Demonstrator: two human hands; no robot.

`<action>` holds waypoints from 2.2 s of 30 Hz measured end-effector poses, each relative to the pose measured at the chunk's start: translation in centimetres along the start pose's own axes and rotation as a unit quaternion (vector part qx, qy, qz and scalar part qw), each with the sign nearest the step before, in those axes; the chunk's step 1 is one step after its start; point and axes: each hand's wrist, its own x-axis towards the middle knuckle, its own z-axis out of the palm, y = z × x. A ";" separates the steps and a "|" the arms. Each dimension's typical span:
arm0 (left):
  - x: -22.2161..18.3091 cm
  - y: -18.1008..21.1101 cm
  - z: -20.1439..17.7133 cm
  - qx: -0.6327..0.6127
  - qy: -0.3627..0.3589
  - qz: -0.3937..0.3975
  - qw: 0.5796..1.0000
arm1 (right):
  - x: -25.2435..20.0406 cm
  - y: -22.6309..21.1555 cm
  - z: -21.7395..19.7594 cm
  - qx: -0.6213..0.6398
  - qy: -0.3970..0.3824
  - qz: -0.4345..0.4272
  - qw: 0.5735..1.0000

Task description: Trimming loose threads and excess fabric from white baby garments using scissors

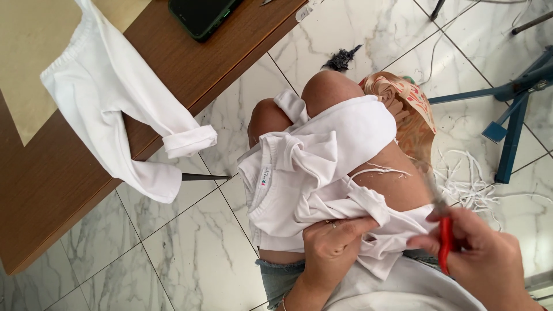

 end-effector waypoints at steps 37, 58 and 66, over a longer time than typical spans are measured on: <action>-1.6 -2.8 -4.6 -0.461 0.159 -0.413 0.769 | 2.0 5.1 1.4 -0.184 -0.445 -0.392 0.784; -2.3 0.0 -4.8 -0.285 0.038 -0.374 0.882 | 3.3 -5.6 5.1 0.446 -0.432 0.111 0.776; 2.4 2.9 -8.1 -0.078 -0.120 -0.127 0.982 | 2.6 -7.0 2.4 -0.068 -0.140 -0.236 0.959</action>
